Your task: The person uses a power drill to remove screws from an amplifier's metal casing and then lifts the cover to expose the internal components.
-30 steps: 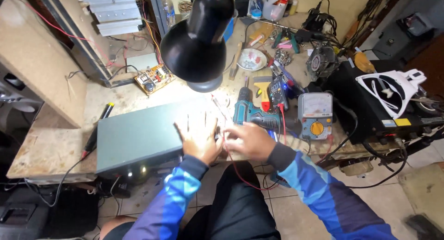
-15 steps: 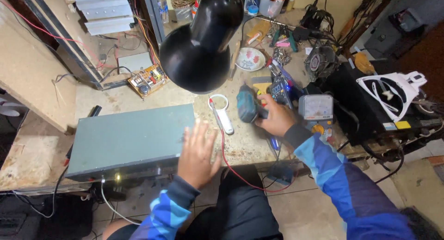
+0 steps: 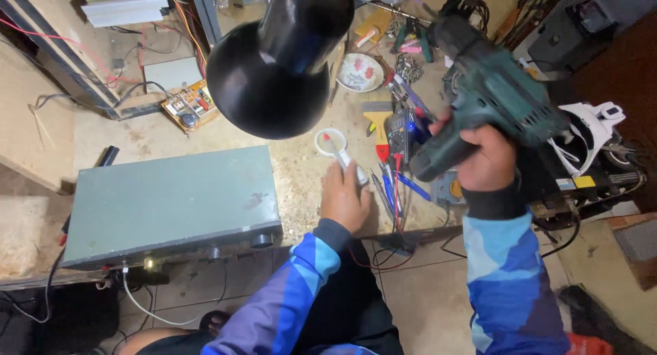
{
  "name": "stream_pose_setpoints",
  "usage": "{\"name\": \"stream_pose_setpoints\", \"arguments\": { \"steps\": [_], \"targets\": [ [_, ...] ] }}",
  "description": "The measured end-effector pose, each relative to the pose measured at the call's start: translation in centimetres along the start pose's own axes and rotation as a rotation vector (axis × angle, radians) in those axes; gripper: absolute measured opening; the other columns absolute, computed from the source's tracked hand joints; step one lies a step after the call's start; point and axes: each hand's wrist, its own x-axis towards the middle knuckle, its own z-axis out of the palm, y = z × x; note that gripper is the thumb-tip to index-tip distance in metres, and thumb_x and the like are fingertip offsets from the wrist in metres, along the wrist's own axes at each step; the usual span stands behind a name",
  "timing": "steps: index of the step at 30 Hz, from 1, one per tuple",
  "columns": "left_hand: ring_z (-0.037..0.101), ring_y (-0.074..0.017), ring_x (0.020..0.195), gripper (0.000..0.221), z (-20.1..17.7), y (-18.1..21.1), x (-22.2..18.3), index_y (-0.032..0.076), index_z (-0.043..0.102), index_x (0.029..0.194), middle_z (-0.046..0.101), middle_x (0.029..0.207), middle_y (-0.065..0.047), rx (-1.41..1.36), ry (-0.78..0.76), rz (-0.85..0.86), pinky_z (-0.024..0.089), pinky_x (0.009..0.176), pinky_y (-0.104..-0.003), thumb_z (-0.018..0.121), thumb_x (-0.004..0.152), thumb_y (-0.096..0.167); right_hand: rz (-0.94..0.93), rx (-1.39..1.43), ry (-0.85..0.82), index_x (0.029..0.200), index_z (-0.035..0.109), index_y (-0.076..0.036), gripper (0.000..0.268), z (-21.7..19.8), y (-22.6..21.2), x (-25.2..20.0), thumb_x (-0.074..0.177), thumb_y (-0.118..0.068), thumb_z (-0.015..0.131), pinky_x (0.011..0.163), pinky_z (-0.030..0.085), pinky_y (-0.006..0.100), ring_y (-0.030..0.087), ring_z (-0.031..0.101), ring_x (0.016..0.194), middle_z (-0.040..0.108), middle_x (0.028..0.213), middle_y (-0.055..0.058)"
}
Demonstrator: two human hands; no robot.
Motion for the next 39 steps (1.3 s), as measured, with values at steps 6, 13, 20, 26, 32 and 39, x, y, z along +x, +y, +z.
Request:
{"name": "stream_pose_setpoints", "arguments": {
  "steps": [6, 13, 20, 26, 32, 39],
  "targets": [
    [0.038, -0.0440, 0.149, 0.066, 0.3, 2.6, 2.9, 0.003, 0.042, 0.153, 0.042, 0.154, -0.031, 0.022, -0.227, 0.078, 0.024, 0.124, -0.058, 0.055, 0.096, 0.033, -0.120, 0.069, 0.098, 0.121, 0.056, 0.002, 0.046, -1.3, -1.0, -8.1, 0.091, -0.033, 0.048, 0.097, 0.058, 0.051, 0.037, 0.067, 0.092, 0.057, 0.096, 0.015],
    [0.051, -0.0435, 0.116, 0.064, 0.8, 4.1, 3.8, -0.004, 0.055, 0.138, 0.052, 0.130, -0.028, -0.140, 0.035, 0.139, 0.044, 0.103, -0.055, 0.069, 0.084, 0.027, -0.124, -0.002, 0.210, 0.122, 0.055, -0.017, 0.052, -8.5, 4.0, -15.3, 0.093, -0.057, 0.070, 0.115, 0.044, 0.048, 0.025, 0.063, 0.096, 0.062, 0.097, 0.005],
    [0.021, -0.0608, 0.146, 0.075, 2.4, 6.4, 4.8, 0.012, 0.040, 0.155, 0.029, 0.160, -0.034, -0.134, 0.053, -0.044, 0.020, 0.115, -0.071, 0.056, 0.093, 0.052, -0.063, -0.046, 0.448, 0.158, 0.043, -0.007, 0.084, -8.3, 3.5, -17.8, 0.090, -0.051, 0.067, 0.080, 0.053, 0.044, 0.022, 0.058, 0.093, 0.054, 0.130, 0.007],
    [0.007, -0.0689, 0.146, 0.083, 6.9, 7.6, 7.1, 0.007, 0.034, 0.160, 0.008, 0.161, -0.044, -0.109, 0.130, -0.086, 0.011, 0.117, -0.074, 0.053, 0.092, 0.051, -0.056, -0.126, 0.517, 0.155, 0.043, -0.006, 0.079, -7.7, 2.7, -17.7, 0.088, -0.044, 0.058, 0.075, 0.050, 0.050, 0.025, 0.053, 0.087, 0.051, 0.145, 0.011],
    [0.006, -0.0728, 0.142, 0.088, 11.1, 7.9, 10.9, 0.004, 0.033, 0.159, 0.008, 0.161, -0.044, 0.020, 0.065, -0.076, 0.011, 0.116, -0.075, 0.044, 0.091, 0.059, -0.092, -0.069, 0.421, 0.154, 0.046, 0.003, 0.083, -7.9, 2.3, -18.6, 0.092, -0.050, 0.065, 0.078, 0.053, 0.045, 0.025, 0.058, 0.085, 0.059, 0.095, 0.014],
    [0.020, -0.0570, 0.149, 0.085, 4.1, 6.4, 7.0, 0.004, 0.038, 0.156, 0.014, 0.162, -0.041, -0.114, -0.001, 0.058, 0.028, 0.112, -0.070, 0.067, 0.089, 0.049, -0.051, -0.153, 0.476, 0.151, 0.051, 0.001, 0.080, -9.2, 3.8, -19.4, 0.092, -0.052, 0.060, 0.085, 0.055, 0.050, 0.030, 0.063, 0.082, 0.062, 0.086, 0.014]
  ]
}}
